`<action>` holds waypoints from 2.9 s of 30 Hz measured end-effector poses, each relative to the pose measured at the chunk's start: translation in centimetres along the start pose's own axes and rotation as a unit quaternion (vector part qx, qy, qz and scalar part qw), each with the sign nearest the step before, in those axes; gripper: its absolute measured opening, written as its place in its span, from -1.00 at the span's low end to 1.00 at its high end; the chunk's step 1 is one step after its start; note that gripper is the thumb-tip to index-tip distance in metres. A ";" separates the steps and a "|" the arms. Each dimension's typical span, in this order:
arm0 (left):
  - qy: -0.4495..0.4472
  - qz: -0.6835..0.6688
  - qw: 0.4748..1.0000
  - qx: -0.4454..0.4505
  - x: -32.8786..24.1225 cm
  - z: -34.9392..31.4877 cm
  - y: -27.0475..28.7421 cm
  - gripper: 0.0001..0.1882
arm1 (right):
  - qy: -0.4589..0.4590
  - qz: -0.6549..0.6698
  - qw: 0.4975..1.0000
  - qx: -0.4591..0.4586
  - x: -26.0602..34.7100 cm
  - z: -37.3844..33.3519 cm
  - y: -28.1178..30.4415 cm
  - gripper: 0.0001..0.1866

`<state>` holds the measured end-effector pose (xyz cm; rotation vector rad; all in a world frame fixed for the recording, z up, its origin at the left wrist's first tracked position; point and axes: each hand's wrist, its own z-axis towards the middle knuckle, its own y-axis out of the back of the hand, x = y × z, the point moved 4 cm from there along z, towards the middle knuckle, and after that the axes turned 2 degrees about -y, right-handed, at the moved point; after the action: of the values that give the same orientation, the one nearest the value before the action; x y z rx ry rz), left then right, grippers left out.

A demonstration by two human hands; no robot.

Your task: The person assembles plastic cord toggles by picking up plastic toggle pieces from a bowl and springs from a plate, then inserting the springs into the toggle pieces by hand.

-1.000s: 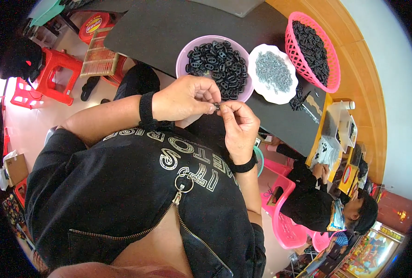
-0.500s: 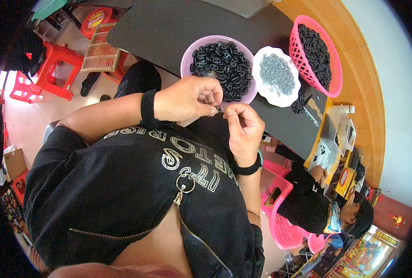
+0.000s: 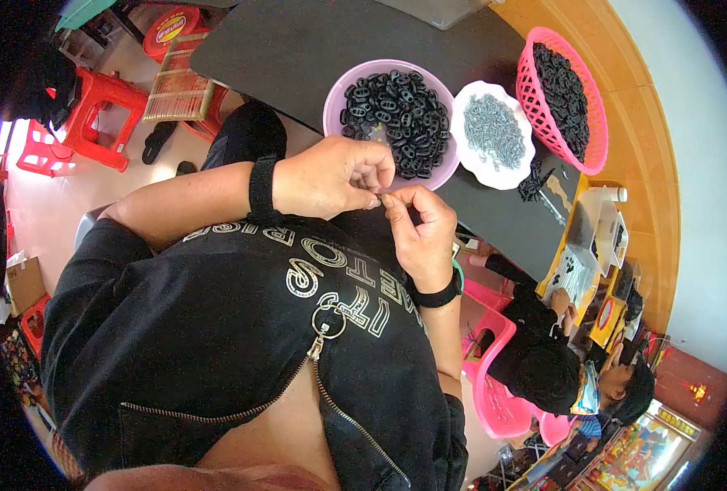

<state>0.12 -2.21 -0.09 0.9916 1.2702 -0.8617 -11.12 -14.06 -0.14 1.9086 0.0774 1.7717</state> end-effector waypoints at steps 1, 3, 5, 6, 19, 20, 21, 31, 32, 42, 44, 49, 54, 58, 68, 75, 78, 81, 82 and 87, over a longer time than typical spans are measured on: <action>0.000 -0.001 1.000 0.000 0.1 0.0 0.0 -0.81 | -0.001 0.000 1.000 0.000 0.0 0.0 -0.1 -0.94; 0.008 -0.010 1.000 0.009 0.4 0.0 -0.1 -0.81 | 0.007 -0.005 1.000 -0.024 0.0 0.1 -0.3 -0.88; 0.009 -0.020 1.000 0.008 0.3 0.0 0.0 -0.81 | 0.011 -0.003 1.000 -0.025 0.2 0.2 -0.4 -0.87; 0.008 -0.029 1.000 0.007 0.2 0.0 0.0 -0.81 | 0.016 -0.002 1.000 -0.027 0.3 0.3 -0.4 -0.87; 0.046 -0.140 0.982 -0.114 1.3 0.2 2.0 -0.83 | 0.135 -0.382 0.913 -0.052 1.4 6.1 1.2 -0.84; 0.043 -0.141 0.982 -0.121 1.3 0.2 2.1 -0.84 | 0.136 -0.383 0.912 -0.050 1.4 6.1 0.9 -0.84; 0.043 -0.142 0.981 -0.122 1.3 0.3 2.1 -0.84 | 0.120 -0.397 0.908 -0.052 1.4 6.2 0.6 -0.85; 0.041 -0.165 0.979 -0.114 1.6 0.4 2.0 -0.86 | 0.117 -0.395 0.910 -0.057 1.3 6.4 0.0 -0.85; 0.040 -0.165 0.978 -0.119 1.5 0.4 2.0 -0.86 | 0.111 -0.375 0.918 -0.059 1.3 6.4 0.0 -0.84; 0.048 -0.151 0.981 -0.108 1.2 0.5 2.0 -0.86 | -0.040 0.232 0.965 -0.117 -1.2 3.4 2.3 -0.84; 0.050 -0.146 0.982 -0.114 1.3 0.6 2.0 -0.86 | -0.024 0.310 0.943 -0.120 -0.7 3.3 1.9 -0.88; 0.055 -0.136 0.984 -0.104 0.9 0.7 1.7 -0.86 | -0.044 0.381 0.911 -0.149 -0.3 2.5 2.1 -0.91; 0.051 -0.148 0.984 -0.083 0.4 1.0 1.1 -0.86 | -0.060 0.434 0.888 -0.141 -1.3 2.3 2.2 -0.92; 0.037 -0.112 0.990 -0.070 0.5 1.2 0.7 -0.85 | -0.071 0.454 0.879 -0.129 -0.8 2.1 1.5 -0.91; 0.039 -0.088 0.993 -0.072 0.4 1.3 0.3 -0.87 | -0.072 0.446 0.881 -0.137 -1.1 2.1 0.7 -0.91; 0.037 -0.073 0.995 -0.064 0.4 1.2 0.4 -0.87 | -0.079 0.424 0.893 -0.133 -0.7 2.1 0.3 -0.93; 0.031 -0.066 0.995 -0.072 0.5 1.2 0.5 -0.87 | -0.076 0.415 0.897 -0.133 -0.6 2.1 0.2 -0.93; 0.031 -0.069 0.995 -0.073 0.6 1.3 0.5 -0.87 | -0.070 0.402 0.902 -0.138 -0.5 2.1 0.2 -0.93; 0.027 -0.067 0.995 -0.071 0.6 1.3 0.5 -0.87 | -0.068 0.393 0.905 -0.146 -0.5 2.0 0.2 -0.92; 0.033 -0.056 0.995 -0.069 0.5 1.3 0.5 -0.87 | -0.054 0.367 0.917 -0.145 -0.2 1.9 0.2 -0.92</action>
<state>1.14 -3.25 -0.46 0.8516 1.4343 -0.8212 -9.40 -14.99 -0.20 1.9308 -1.0072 1.9568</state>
